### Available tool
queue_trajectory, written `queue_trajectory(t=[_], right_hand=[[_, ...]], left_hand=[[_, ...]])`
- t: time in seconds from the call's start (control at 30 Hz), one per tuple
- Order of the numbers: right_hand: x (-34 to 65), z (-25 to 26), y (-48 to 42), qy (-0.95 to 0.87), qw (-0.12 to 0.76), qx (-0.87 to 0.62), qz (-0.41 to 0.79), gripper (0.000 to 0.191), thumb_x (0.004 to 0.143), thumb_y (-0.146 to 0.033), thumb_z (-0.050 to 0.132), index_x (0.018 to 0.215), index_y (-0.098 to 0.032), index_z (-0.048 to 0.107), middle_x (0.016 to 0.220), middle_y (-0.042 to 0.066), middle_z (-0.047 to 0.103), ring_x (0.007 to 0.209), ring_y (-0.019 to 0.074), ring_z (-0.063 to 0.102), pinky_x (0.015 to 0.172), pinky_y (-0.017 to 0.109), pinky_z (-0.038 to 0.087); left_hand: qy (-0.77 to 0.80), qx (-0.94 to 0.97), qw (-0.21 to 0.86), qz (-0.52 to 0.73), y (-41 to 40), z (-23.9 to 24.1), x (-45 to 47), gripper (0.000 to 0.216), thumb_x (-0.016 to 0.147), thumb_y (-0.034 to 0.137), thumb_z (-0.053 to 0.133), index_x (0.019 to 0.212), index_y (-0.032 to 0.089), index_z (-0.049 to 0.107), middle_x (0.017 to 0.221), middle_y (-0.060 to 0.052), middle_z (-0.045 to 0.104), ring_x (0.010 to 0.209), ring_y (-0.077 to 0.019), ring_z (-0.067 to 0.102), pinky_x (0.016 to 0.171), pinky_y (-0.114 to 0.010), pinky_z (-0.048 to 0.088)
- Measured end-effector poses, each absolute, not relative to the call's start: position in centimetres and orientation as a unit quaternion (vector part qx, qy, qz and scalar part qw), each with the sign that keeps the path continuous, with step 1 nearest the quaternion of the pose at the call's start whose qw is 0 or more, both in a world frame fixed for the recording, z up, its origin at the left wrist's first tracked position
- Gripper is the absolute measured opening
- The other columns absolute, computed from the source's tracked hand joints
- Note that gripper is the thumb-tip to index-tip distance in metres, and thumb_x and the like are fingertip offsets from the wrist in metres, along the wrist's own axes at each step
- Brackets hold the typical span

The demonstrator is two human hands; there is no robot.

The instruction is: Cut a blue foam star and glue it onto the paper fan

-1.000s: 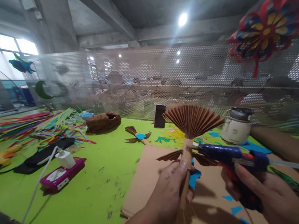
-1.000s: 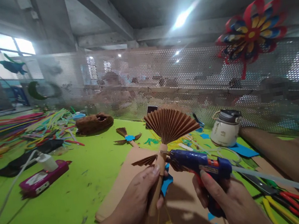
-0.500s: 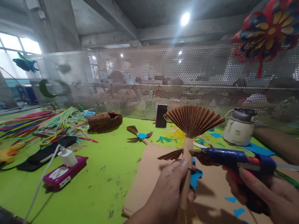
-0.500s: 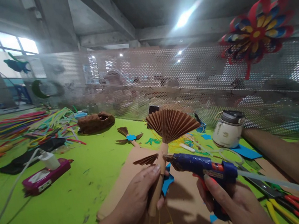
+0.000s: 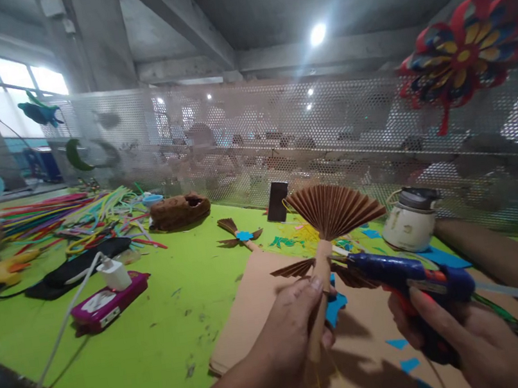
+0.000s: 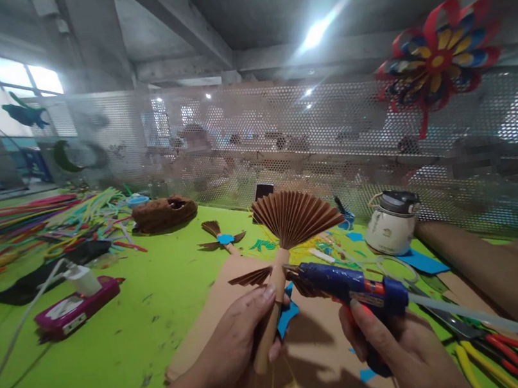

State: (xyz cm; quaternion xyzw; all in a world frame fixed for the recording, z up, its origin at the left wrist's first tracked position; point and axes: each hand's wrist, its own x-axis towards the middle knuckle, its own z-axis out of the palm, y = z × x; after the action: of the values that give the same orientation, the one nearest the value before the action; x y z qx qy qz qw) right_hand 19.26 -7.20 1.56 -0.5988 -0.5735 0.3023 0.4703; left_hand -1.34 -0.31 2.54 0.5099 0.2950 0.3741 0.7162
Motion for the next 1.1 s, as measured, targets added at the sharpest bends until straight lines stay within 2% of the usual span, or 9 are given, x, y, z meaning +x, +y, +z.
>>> queue_trajectory(t=[0.2,0.3,0.43,0.57,0.67,0.77,0.9,1.1], right_hand=[[18.6,2.1,-7.4,-0.610,0.437,-0.611,0.252,0.047,0.085,-0.056,0.039,0.069,-0.017,0.061,0.064,0.005,0.057,0.058,0.0156,0.049,0.050,0.025,0.037],[17.8,2.8,-7.3,-0.605,0.446,-0.619,0.226,0.046,0.085,-0.055,0.039,0.068,-0.018,0.060,0.061,0.003,0.053,0.055,0.0139,0.046,0.050,0.025,0.035],[17.9,2.9,-7.3,-0.601,0.458,-0.610,0.240,0.045,0.086,-0.056,0.038,0.071,-0.019,0.059,0.059,0.001,0.050,0.053,0.0128,0.044,0.049,0.024,0.034],[19.0,2.1,-7.3,-0.614,0.431,-0.612,0.251,0.045,0.086,-0.055,0.037,0.073,-0.019,0.061,0.062,0.003,0.054,0.056,0.0144,0.048,0.051,0.025,0.038],[19.7,1.5,-7.2,-0.623,0.425,-0.605,0.256,0.040,0.086,-0.053,0.039,0.079,-0.019,0.060,0.065,0.004,0.057,0.060,0.0167,0.051,0.055,0.026,0.041],[19.8,1.4,-7.0,-0.595,0.471,-0.600,0.254,0.036,0.086,-0.052,0.041,0.089,-0.020,0.058,0.062,0.002,0.055,0.055,0.0167,0.050,0.050,0.027,0.039],[19.9,2.2,-6.9,-0.543,0.528,-0.629,0.177,0.038,0.083,-0.055,0.044,0.086,-0.021,0.060,0.060,0.003,0.057,0.055,0.0172,0.052,0.049,0.026,0.039],[21.7,2.2,-5.0,-0.526,0.467,-0.707,0.076,0.044,0.081,-0.058,0.043,0.075,-0.020,0.064,0.053,0.000,0.054,0.050,0.0159,0.049,0.049,0.027,0.039]], left_hand=[[0.286,0.516,0.717,0.373,-0.1,2.5,-1.3,0.035,0.084,0.051,0.045,0.082,0.017,0.053,0.057,0.003,0.049,0.040,-0.0062,0.044,0.036,-0.016,0.027],[0.292,0.523,0.712,0.366,-0.1,2.7,-1.3,0.035,0.084,0.050,0.045,0.081,0.016,0.052,0.052,0.004,0.048,0.037,-0.0062,0.042,0.035,-0.016,0.026],[0.288,0.513,0.720,0.368,-0.3,2.7,-1.3,0.031,0.085,0.045,0.045,0.084,0.015,0.055,0.054,0.003,0.050,0.038,-0.0061,0.044,0.036,-0.016,0.027],[0.259,0.446,0.763,0.390,-0.3,2.6,-1.2,0.029,0.086,0.039,0.045,0.083,0.013,0.057,0.056,0.002,0.050,0.041,-0.0055,0.043,0.038,-0.016,0.033],[0.231,0.405,0.788,0.403,-0.4,2.8,-1.2,0.026,0.086,0.035,0.047,0.080,0.011,0.057,0.061,0.000,0.051,0.046,-0.0063,0.045,0.040,-0.016,0.036],[0.228,0.386,0.794,0.411,-0.4,3.1,-1.3,0.024,0.086,0.033,0.048,0.079,0.011,0.057,0.063,-0.002,0.051,0.050,-0.0074,0.047,0.039,-0.016,0.034],[0.232,0.380,0.796,0.410,-0.3,3.4,-1.3,0.024,0.086,0.033,0.048,0.078,0.012,0.057,0.063,-0.001,0.051,0.047,-0.0064,0.044,0.039,-0.016,0.034],[0.237,0.349,0.810,0.408,0.1,3.2,-1.4,0.023,0.085,0.031,0.048,0.078,0.012,0.058,0.065,-0.003,0.053,0.051,-0.0076,0.047,0.039,-0.015,0.032]])
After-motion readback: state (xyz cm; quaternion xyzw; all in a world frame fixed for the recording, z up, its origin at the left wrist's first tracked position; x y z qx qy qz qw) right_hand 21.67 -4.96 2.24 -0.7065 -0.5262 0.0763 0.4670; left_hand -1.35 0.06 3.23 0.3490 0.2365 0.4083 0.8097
